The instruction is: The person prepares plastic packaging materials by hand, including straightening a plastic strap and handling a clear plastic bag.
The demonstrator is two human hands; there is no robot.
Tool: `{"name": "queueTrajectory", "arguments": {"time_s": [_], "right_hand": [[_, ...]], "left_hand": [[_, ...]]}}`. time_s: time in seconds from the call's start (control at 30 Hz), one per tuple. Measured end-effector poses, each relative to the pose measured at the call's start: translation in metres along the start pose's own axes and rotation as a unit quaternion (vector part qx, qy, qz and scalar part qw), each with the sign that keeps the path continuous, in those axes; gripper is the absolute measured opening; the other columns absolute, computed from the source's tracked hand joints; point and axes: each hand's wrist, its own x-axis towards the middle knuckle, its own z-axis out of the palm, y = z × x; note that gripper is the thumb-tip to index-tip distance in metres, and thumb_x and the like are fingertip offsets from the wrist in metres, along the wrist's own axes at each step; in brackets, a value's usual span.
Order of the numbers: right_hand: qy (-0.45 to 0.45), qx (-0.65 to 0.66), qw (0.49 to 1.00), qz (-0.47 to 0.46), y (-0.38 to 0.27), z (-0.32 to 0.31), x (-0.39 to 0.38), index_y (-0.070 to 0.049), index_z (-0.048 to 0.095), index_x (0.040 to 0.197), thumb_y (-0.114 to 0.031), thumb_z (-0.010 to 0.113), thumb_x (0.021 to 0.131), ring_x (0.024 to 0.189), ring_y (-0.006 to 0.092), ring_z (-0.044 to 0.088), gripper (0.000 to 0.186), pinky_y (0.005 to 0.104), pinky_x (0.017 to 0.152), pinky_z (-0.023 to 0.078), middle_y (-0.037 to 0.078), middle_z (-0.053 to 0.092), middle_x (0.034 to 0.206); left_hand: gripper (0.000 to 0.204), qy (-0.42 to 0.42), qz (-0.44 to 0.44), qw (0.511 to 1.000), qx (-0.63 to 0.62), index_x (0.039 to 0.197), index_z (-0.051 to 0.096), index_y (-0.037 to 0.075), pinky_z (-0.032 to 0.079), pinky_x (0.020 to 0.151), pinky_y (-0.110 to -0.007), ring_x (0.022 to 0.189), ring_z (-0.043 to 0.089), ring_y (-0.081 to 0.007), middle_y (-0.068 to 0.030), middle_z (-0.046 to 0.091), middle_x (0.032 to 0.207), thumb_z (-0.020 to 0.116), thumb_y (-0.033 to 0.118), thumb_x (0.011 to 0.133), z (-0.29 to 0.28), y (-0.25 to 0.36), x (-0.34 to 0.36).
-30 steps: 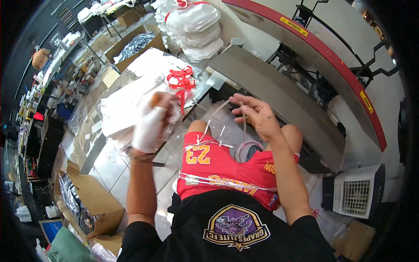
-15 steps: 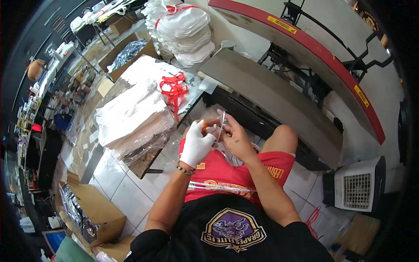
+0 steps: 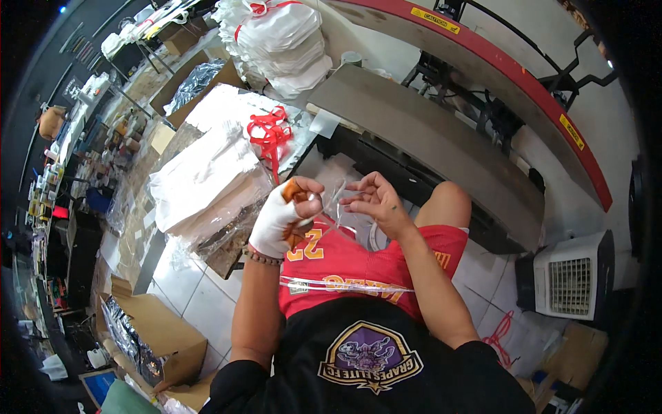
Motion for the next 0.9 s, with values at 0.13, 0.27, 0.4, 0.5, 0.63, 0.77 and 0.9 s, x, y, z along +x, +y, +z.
{"name": "queueTrajectory", "arguments": {"time_s": [0.13, 0.27, 0.4, 0.5, 0.63, 0.77, 0.9], "right_hand": [[0.108, -0.124, 0.983, 0.078, 0.044, -0.033, 0.001, -0.001, 0.052, 0.096, -0.006, 0.073, 0.080, 0.082, 0.0158, 0.064, 0.027, 0.0290, 0.073, 0.056, 0.014, 0.061, 0.097], [0.094, -0.296, 0.938, 0.156, 0.075, -0.034, 0.005, 0.002, 0.057, 0.103, -0.028, 0.081, 0.072, 0.085, 0.0194, 0.062, 0.050, 0.0303, 0.071, 0.052, 0.014, 0.062, 0.094], [0.113, -0.411, 0.886, 0.183, 0.097, -0.024, 0.023, 0.009, 0.052, 0.114, -0.037, 0.079, 0.072, 0.098, 0.0280, 0.061, 0.067, 0.0349, 0.083, 0.050, 0.023, 0.061, 0.107], [0.127, -0.466, 0.853, 0.197, 0.121, -0.021, 0.042, 0.011, 0.043, 0.126, -0.034, 0.079, 0.073, 0.103, 0.0278, 0.060, 0.079, 0.0350, 0.087, 0.049, 0.024, 0.059, 0.116], [0.146, -0.241, 0.923, 0.263, 0.161, -0.043, 0.066, 0.013, 0.030, 0.138, -0.029, 0.083, 0.067, 0.115, 0.0308, 0.055, 0.098, 0.0347, 0.093, 0.047, 0.029, 0.051, 0.129], [0.117, -0.207, 0.921, 0.310, 0.169, -0.031, 0.079, 0.006, 0.031, 0.140, -0.021, 0.084, 0.065, 0.118, 0.0295, 0.054, 0.096, 0.0364, 0.095, 0.046, 0.026, 0.050, 0.131], [0.083, -0.307, 0.909, 0.270, 0.174, -0.038, 0.079, 0.000, 0.059, 0.117, -0.010, 0.079, 0.068, 0.092, 0.0231, 0.063, 0.054, 0.0342, 0.075, 0.052, 0.017, 0.065, 0.104]], "left_hand": [[0.032, -0.050, 0.031, 0.995, -0.079, 0.105, 0.057, 0.004, 0.028, 0.038, -0.016, 0.049, 0.042, -0.0027, -0.0033, 0.057, 0.082, 0.074, 0.006, 0.078, -0.008, 0.005, -0.001], [0.037, -0.059, 0.046, 0.989, -0.128, 0.106, 0.057, 0.005, 0.029, 0.037, -0.014, 0.051, 0.045, -0.0026, -0.0056, 0.057, 0.084, 0.077, 0.009, 0.076, -0.004, 0.013, -0.004], [0.039, -0.063, 0.061, 0.987, -0.132, 0.107, 0.055, 0.005, 0.029, 0.036, -0.013, 0.051, 0.044, -0.0023, -0.0042, 0.056, 0.080, 0.078, 0.011, 0.076, -0.008, 0.026, -0.013], [0.040, -0.050, 0.081, 0.989, -0.118, 0.105, 0.054, 0.005, 0.028, 0.036, -0.013, 0.050, 0.043, -0.0027, -0.0034, 0.054, 0.076, 0.079, 0.013, 0.075, -0.006, 0.033, -0.022], [0.039, -0.073, 0.096, 0.985, -0.120, 0.104, 0.053, 0.007, 0.027, 0.035, -0.013, 0.058, 0.046, -0.0042, -0.0028, 0.052, 0.082, 0.079, 0.015, 0.076, -0.010, 0.036, -0.020], [0.038, -0.074, 0.115, 0.982, -0.132, 0.105, 0.053, 0.007, 0.028, 0.034, -0.014, 0.065, 0.047, -0.0052, -0.0034, 0.051, 0.088, 0.078, 0.016, 0.078, -0.028, 0.039, -0.031], [0.038, -0.066, 0.120, 0.982, -0.131, 0.107, 0.053, 0.006, 0.028, 0.035, -0.014, 0.061, 0.045, -0.0054, -0.0045, 0.051, 0.087, 0.076, 0.014, 0.079, -0.039, 0.040, -0.033]]}}
